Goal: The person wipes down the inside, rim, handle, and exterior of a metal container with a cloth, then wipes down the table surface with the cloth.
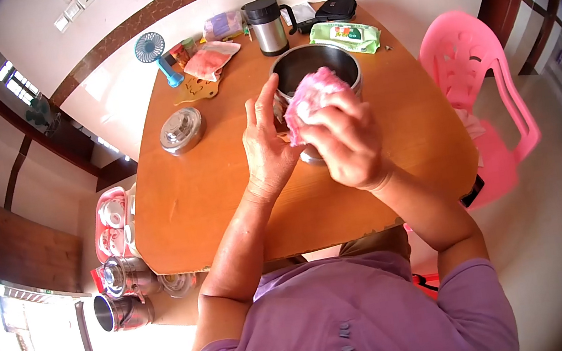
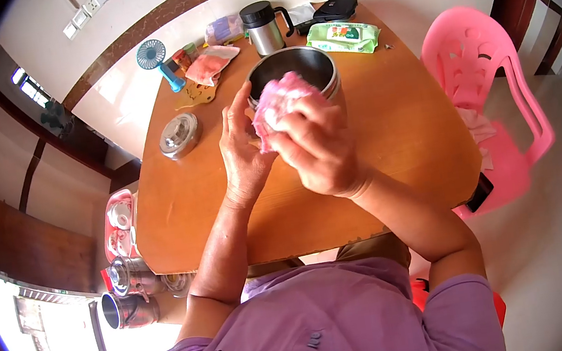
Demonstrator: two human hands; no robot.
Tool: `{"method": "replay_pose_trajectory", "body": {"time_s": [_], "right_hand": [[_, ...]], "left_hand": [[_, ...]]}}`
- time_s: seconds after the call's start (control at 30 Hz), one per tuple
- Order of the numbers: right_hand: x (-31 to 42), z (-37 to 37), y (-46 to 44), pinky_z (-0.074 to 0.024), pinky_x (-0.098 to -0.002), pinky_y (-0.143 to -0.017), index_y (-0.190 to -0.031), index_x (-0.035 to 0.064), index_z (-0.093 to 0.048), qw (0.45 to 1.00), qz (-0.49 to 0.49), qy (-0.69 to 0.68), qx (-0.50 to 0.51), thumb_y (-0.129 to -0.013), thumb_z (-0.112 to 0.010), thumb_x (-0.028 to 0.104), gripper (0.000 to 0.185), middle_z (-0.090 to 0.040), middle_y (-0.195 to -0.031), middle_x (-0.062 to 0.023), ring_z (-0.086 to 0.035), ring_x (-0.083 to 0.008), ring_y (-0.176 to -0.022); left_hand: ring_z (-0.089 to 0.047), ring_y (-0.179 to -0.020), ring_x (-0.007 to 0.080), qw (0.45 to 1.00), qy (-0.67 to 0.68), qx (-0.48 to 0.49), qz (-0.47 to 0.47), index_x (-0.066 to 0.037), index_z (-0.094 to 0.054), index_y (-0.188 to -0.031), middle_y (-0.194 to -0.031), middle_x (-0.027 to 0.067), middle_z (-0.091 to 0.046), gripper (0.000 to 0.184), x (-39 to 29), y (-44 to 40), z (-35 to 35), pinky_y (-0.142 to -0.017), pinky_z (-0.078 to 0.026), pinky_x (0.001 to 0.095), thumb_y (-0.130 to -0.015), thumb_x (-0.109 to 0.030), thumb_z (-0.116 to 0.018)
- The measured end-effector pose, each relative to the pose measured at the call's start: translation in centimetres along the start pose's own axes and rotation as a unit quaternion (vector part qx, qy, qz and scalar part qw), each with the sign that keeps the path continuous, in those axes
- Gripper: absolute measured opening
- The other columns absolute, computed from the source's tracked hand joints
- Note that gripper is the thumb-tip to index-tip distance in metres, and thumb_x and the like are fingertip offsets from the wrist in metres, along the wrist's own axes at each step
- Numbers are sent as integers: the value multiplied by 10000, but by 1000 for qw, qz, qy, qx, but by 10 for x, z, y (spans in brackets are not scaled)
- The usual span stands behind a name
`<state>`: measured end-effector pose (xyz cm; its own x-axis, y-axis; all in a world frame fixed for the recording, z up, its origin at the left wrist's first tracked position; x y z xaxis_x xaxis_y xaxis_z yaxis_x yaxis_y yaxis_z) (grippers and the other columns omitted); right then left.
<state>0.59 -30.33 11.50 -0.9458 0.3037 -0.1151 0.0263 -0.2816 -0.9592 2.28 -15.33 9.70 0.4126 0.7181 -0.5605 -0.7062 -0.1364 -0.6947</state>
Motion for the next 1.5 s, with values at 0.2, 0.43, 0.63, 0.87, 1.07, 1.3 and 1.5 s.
{"method": "replay_pose_trajectory", "body": {"time_s": [0.2,0.43,0.63,0.87,1.07,1.3,1.5], "right_hand": [[-34,9,5,-473,-428,-868,-1130,74,-690,997,-47,56,-33,-837,-721,242,339,-615,-1113,-81,-607,-303,-1042],[-54,14,-2,-400,-436,-894,-1183,67,-658,989,-35,115,83,-883,-672,335,403,-635,-1157,-78,-592,-302,-1105],[-22,-12,-31,-349,-395,-725,-861,91,-572,966,-48,190,170,-830,-675,186,144,-542,-820,-20,-559,-198,-783],[-22,-80,-62,-383,-405,-688,-711,89,-633,911,-100,249,313,-794,-643,167,114,-631,-693,-73,-649,-246,-658],[-16,-66,-55,-369,-393,-714,-833,91,-629,959,13,178,222,-850,-651,188,101,-600,-769,-50,-595,-222,-706],[-41,4,-30,-390,-407,-906,-1144,130,-663,962,14,145,232,-772,-746,147,382,-610,-1088,-30,-573,-250,-1096],[-46,32,-38,-409,-393,-864,-1199,103,-667,943,-7,222,249,-782,-673,29,424,-627,-1140,-50,-592,-262,-1074]], "left_hand": [[-605,-731,149,987,149,-5,59,-103,-496,-1421,-1052,78,-525,918,10,4,-2,-689,-606,293,-592,-19,-881],[-653,-773,140,959,264,-52,93,0,-545,-1211,-1219,139,-614,733,27,10,-2,-731,-587,286,-578,-26,-911],[-662,-923,188,964,259,-57,10,22,-598,-903,-1192,140,-543,378,25,14,-4,-764,-621,306,-633,12,-863],[-676,-905,187,977,210,-20,14,17,-652,-1038,-1108,104,-544,427,28,10,-2,-777,-610,290,-671,-41,-861],[-679,-773,214,975,221,-35,13,5,-655,-953,-1072,115,-586,427,32,5,6,-700,-601,316,-617,-90,-900],[-630,-734,208,986,163,-23,-12,34,-632,-787,-1088,131,-612,396,33,3,9,-660,-548,341,-556,-105,-922],[-668,-793,208,985,173,-7,-1,36,-626,-814,-1103,138,-603,362,31,4,9,-706,-584,344,-590,-65,-892]]}}
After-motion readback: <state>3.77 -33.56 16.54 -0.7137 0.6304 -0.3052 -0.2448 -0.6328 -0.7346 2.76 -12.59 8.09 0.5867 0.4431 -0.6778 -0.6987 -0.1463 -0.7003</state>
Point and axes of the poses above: each hand's wrist, its own y-axis away from the middle knuckle, its own z-axis out of the back of the hand, x = y × z, the point moved 7 cm from there along -y, towards the middle knuckle
